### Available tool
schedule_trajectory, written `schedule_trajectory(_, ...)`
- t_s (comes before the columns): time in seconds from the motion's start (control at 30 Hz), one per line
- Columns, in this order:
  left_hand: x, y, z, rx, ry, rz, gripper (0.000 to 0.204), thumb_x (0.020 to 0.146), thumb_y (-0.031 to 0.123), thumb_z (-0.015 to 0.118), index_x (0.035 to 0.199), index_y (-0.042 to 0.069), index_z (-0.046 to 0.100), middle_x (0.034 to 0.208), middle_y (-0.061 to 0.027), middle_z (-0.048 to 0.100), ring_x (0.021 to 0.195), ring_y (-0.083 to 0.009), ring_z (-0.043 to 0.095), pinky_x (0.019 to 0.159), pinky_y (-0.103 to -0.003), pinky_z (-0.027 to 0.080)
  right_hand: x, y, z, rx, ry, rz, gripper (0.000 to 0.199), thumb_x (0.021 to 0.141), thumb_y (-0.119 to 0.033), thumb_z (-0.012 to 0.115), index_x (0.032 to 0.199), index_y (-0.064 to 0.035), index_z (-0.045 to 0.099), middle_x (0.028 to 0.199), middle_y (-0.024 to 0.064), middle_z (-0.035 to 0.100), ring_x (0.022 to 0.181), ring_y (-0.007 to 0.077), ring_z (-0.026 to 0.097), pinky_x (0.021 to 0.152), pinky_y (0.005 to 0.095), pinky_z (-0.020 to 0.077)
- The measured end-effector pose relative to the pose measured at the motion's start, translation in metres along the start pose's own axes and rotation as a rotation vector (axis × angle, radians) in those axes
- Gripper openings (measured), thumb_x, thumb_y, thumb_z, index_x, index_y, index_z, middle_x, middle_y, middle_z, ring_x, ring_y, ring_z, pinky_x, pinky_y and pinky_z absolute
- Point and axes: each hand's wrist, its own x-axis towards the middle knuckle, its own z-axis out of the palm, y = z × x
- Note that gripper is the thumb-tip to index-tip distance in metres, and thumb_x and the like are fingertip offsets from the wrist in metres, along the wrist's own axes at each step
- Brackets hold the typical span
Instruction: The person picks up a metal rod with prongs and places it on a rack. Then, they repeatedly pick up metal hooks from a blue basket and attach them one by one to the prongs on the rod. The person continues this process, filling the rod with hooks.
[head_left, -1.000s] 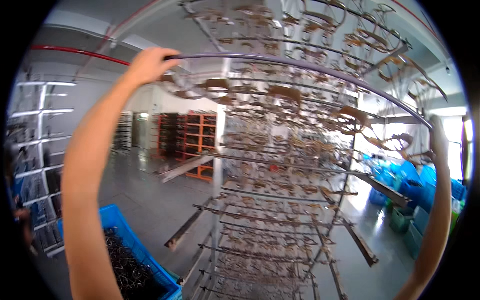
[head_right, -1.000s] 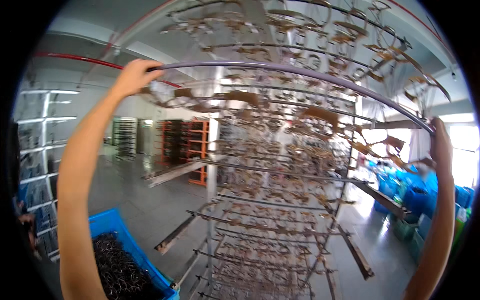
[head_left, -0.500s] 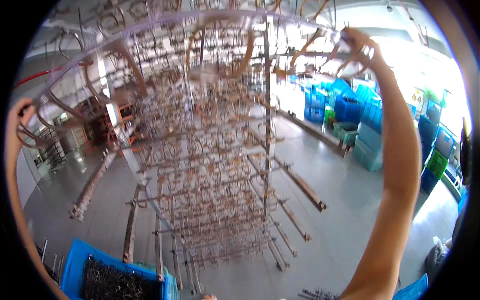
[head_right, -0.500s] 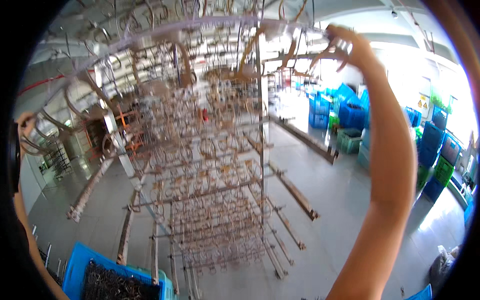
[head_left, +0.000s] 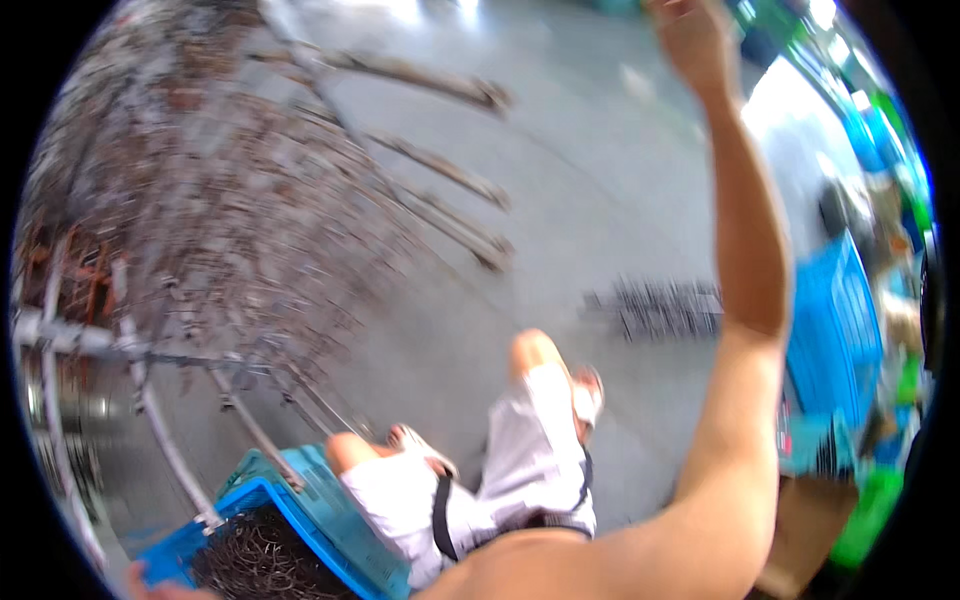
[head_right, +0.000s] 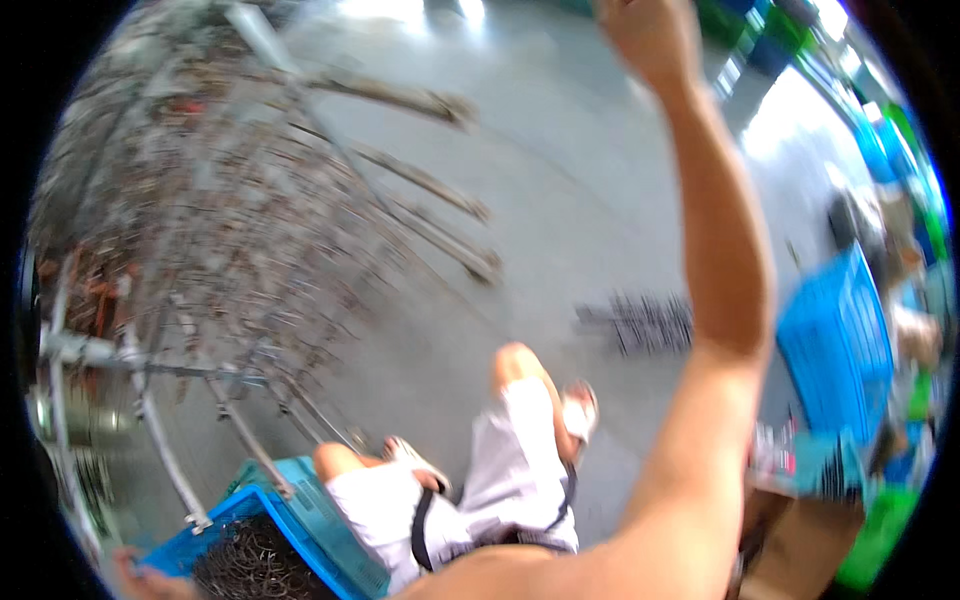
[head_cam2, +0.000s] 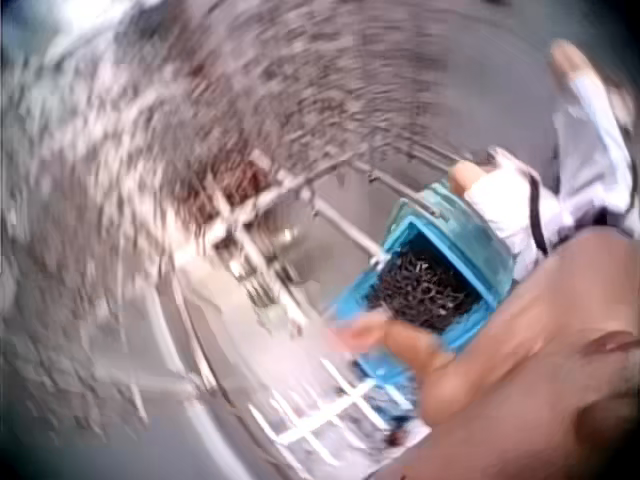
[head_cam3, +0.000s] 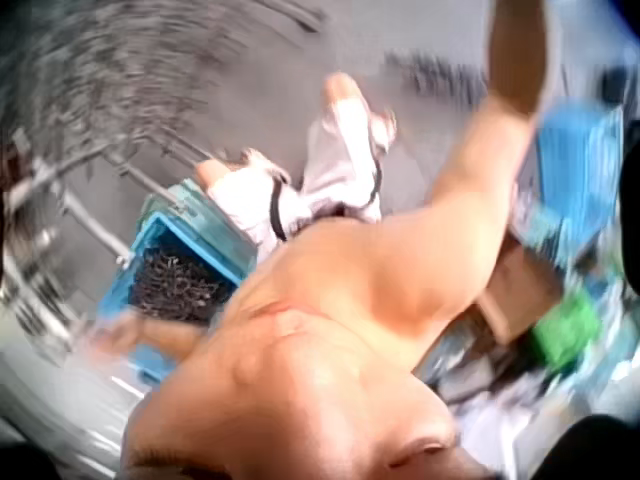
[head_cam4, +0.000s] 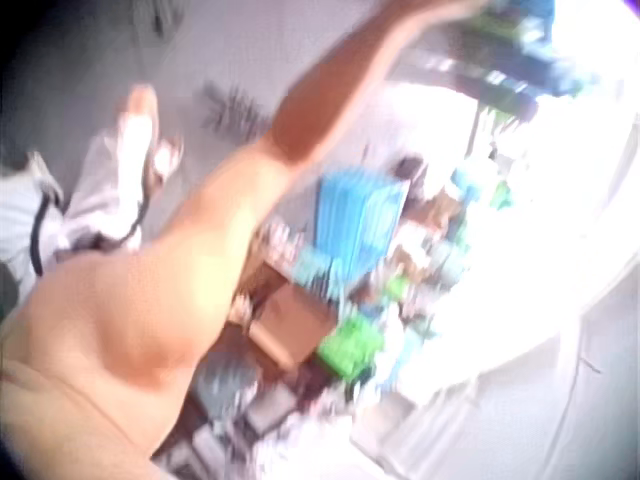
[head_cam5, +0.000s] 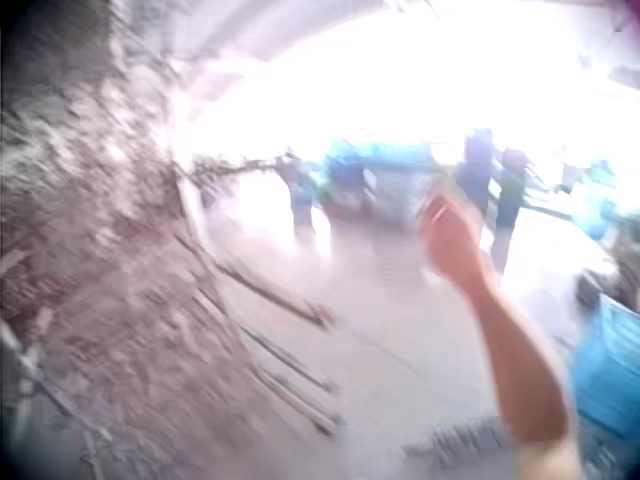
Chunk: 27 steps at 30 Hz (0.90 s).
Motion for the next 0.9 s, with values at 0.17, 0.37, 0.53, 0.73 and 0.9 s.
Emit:
schedule_trajectory(0.17, -0.130, 0.186, 0.078, -0.999, -0.610, -0.340, 0.028, 0.088, 0.004, 0.047, 0.114, -0.007, 0.048, 0.105, -0.0152, 0.053, 0.083, -0.0209, 0.054, 0.075, -0.031, 0.045, -0.318, 0.098, -0.140, -0.096, -0.379, 0.765, 0.036, 0.081, -0.016, 0.056, 0.115, -0.0054, 0.054, 0.078, 0.0168, 0.061, 0.073, 0.0335, 0.059, 0.068, 0.0386, 0.0469)
schedule_trajectory(0.37, -0.182, 0.323, 0.119, -1.387, -1.098, -0.624, 0.019, 0.091, 0.009, 0.047, 0.106, -0.002, 0.053, 0.094, -0.0065, 0.056, 0.071, -0.0104, 0.053, 0.059, -0.022, 0.044, -0.636, 0.162, -0.277, -0.567, -0.830, 1.530, 0.036, 0.081, -0.025, 0.053, 0.110, -0.0053, 0.057, 0.111, 0.0193, 0.058, 0.107, 0.0332, 0.054, 0.090, 0.0390, 0.0430)
schedule_trajectory(0.53, -0.101, 0.515, 0.204, -1.528, -1.121, -0.483, 0.016, 0.091, 0.012, 0.050, 0.100, 0.001, 0.057, 0.084, -0.0020, 0.057, 0.062, -0.0053, 0.045, 0.053, -0.018, 0.037, -0.630, 0.244, -0.266, -0.578, -0.478, 1.403, 0.033, 0.084, -0.024, 0.051, 0.112, -0.0076, 0.056, 0.112, 0.0191, 0.058, 0.107, 0.0342, 0.053, 0.090, 0.0398, 0.0426)
schedule_trajectory(0.73, -0.072, 0.760, 0.240, -1.196, -0.860, 0.695, 0.034, 0.082, 0.021, 0.060, 0.108, 0.001, 0.056, 0.100, -0.0156, 0.061, 0.089, -0.0327, 0.059, 0.077, -0.039, 0.048, -0.578, 0.396, -0.256, -0.676, -0.783, 1.190, 0.028, 0.086, -0.013, 0.046, 0.111, -0.0170, 0.057, 0.107, 0.0138, 0.057, 0.101, 0.0323, 0.055, 0.085, 0.0414, 0.0454)
schedule_trajectory(0.9, -0.108, 0.851, 0.248, -0.916, -1.096, 0.963, 0.028, 0.079, 0.026, 0.062, 0.095, 0.004, 0.056, 0.092, -0.0161, 0.060, 0.084, -0.0342, 0.059, 0.073, -0.043, 0.048, -0.561, 0.450, -0.227, -0.877, -1.605, 0.893, 0.032, 0.087, -0.014, 0.047, 0.115, -0.0236, 0.057, 0.123, 0.0039, 0.048, 0.121, 0.0257, 0.042, 0.095, 0.0393, 0.0398)
